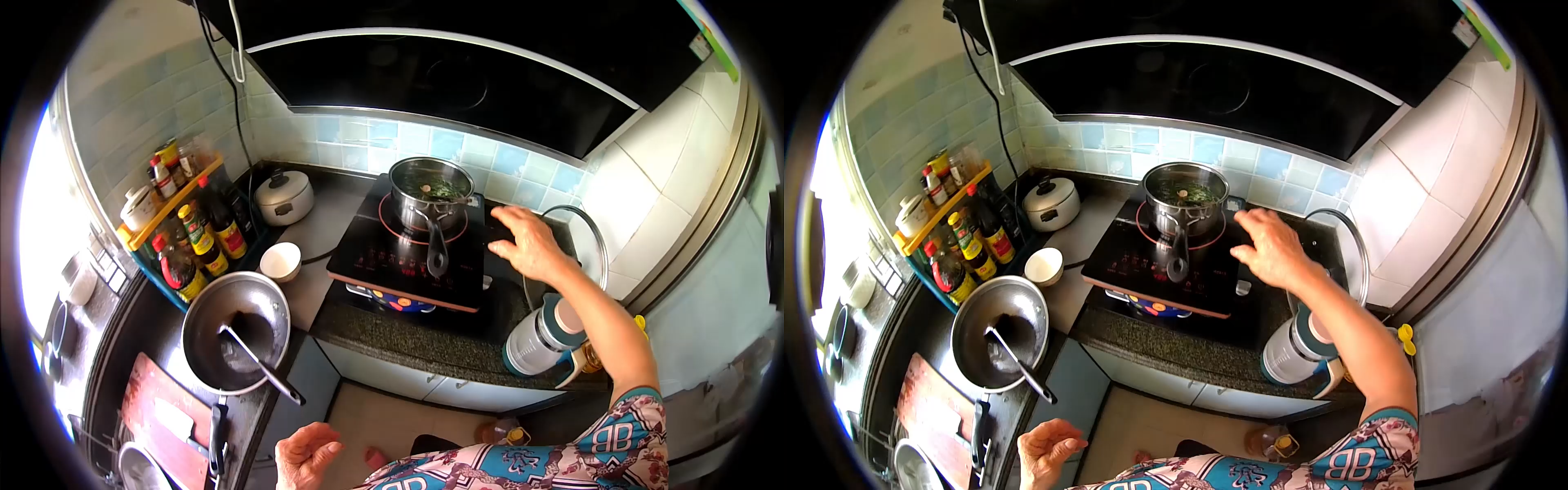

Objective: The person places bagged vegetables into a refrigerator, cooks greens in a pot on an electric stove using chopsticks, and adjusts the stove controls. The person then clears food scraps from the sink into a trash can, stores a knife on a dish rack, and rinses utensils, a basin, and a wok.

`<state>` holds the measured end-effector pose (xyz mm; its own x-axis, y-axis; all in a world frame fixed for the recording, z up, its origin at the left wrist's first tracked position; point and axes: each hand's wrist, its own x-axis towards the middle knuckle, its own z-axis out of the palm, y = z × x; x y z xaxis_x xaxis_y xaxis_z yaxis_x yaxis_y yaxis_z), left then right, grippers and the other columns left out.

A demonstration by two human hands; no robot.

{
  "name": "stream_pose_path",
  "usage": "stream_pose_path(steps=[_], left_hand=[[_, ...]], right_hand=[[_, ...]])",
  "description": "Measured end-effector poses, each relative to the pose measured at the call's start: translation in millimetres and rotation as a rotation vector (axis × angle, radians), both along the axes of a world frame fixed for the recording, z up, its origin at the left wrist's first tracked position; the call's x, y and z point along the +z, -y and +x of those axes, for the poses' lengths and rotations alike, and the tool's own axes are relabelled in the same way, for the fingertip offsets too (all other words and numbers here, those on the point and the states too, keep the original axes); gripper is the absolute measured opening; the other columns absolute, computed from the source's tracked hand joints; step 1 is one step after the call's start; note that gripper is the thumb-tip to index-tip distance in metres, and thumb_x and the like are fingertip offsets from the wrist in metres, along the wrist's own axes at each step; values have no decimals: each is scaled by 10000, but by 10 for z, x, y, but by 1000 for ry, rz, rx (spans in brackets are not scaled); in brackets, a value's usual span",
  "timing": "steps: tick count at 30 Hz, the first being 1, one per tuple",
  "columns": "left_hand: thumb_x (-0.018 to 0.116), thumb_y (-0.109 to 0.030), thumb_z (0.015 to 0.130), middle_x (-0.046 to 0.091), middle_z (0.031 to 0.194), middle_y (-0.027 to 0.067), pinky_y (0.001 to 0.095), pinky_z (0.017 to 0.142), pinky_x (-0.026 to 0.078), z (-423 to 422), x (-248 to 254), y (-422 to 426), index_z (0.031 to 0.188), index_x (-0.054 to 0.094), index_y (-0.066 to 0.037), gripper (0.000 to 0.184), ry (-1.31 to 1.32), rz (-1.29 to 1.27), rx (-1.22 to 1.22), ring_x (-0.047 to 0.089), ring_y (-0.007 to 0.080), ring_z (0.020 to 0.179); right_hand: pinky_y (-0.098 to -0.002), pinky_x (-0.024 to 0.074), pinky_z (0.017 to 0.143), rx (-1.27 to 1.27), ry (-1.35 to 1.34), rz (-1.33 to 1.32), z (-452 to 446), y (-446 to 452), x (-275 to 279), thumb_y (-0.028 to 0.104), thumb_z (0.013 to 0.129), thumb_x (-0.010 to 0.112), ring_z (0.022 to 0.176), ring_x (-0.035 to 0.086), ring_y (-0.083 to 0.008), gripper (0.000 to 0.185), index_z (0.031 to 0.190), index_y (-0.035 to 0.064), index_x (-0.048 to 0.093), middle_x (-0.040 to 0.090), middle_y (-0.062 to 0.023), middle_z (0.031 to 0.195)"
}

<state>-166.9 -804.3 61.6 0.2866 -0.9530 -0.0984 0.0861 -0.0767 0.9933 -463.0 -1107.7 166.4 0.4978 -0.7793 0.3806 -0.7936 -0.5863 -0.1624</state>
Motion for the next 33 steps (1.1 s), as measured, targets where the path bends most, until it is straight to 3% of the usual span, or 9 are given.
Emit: stream_pose_path(steps=[4, 5, 9, 14, 15, 19, 23, 26, 33], left_hand=[[694, -110, 785, 631, 816, 32, 220, 681, 464, 97, 179, 464, 956, 619, 13, 224, -171, 8, -47, 575, 102, 754], [715, -129, 750, 653, 835, 144, 268, 634, 512, 158, 194, 598, 970, 599, 73, 320, -68, 10, -70, 647, 190, 707], [694, -198, 767, 646, 798, 200, 330, 612, 544, 223, 360, 1109, 935, 601, 102, 355, -72, -31, -99, 662, 267, 708], [630, -109, 829, 626, 891, 180, 311, 676, 512, 21, 527, 1763, 1086, 513, 107, 355, -286, 124, -262, 638, 226, 775], [597, -159, 859, 595, 998, 238, 373, 727, 530, 2, 471, 1901, 1164, 443, 125, 445, -284, 133, -370, 637, 312, 854], [593, -202, 867, 573, 1061, 227, 350, 740, 529, -271, 525, 2438, 1260, 347, 105, 557, -411, 224, -486, 615, 296, 923], [592, -232, 868, 550, 1103, 217, 342, 762, 533, -442, 520, 2825, 1327, 239, 84, 659, -587, 298, -594, 597, 293, 969], [612, -215, 854, 560, 1035, 189, 351, 753, 540, -555, 520, 3016, 1350, 198, 55, 700, -671, 322, -674, 601, 288, 944], [653, -86, 807, 575, 937, 211, 351, 545, 565, -730, 483, 3237, 1323, 173, 43, 716, -771, 418, -756, 643, 282, 733]], right_hand=[[-472, 300, 1010, -80, -112, 47, -21, 755, -146, 316, 718, 689, 1247, 330, -351, 730, 1322, 59, 369, 338, -199, 1359], [-507, 286, 1009, -82, -148, 73, 10, 895, -173, 341, 707, 701, 1265, 308, -345, 760, 1329, 66, 362, 308, -194, 1382], [-507, 291, 982, 136, -157, 97, 142, 1369, -263, 382, 683, 720, 1250, 329, -311, 791, 1328, 81, 376, 341, -168, 1352], [-403, 338, 891, 466, -154, -31, 305, 1675, -367, 377, 731, 682, 1139, 423, -248, 497, 1131, 100, 581, 494, -108, 1172], [-386, 376, 850, 525, -82, -91, 332, 1728, -393, 306, 770, 660, 1040, 490, -249, 328, 995, 70, 633, 565, -103, 1031], [-324, 473, 669, 524, 304, 269, 324, 1982, -311, 214, 832, 618, 729, 583, -198, 210, 824, 5, 628, 600, -103, 750], [-250, 472, 621, 112, 612, 378, 179, 2092, 40, 119, 846, 571, 737, 575, -120, 153, 821, -9, 650, 636, -55, 811], [-241, 491, 597, 169, 776, 346, 65, 2144, 146, 99, 835, 572, 749, 590, -116, 133, 826, -6, 652, 637, -59, 822], [-232, 434, 583, 194, 518, 496, 14, 2144, 292, 49, 755, 568, 598, 508, -79, 93, 772, -22, 625, 567, -18, 656]])
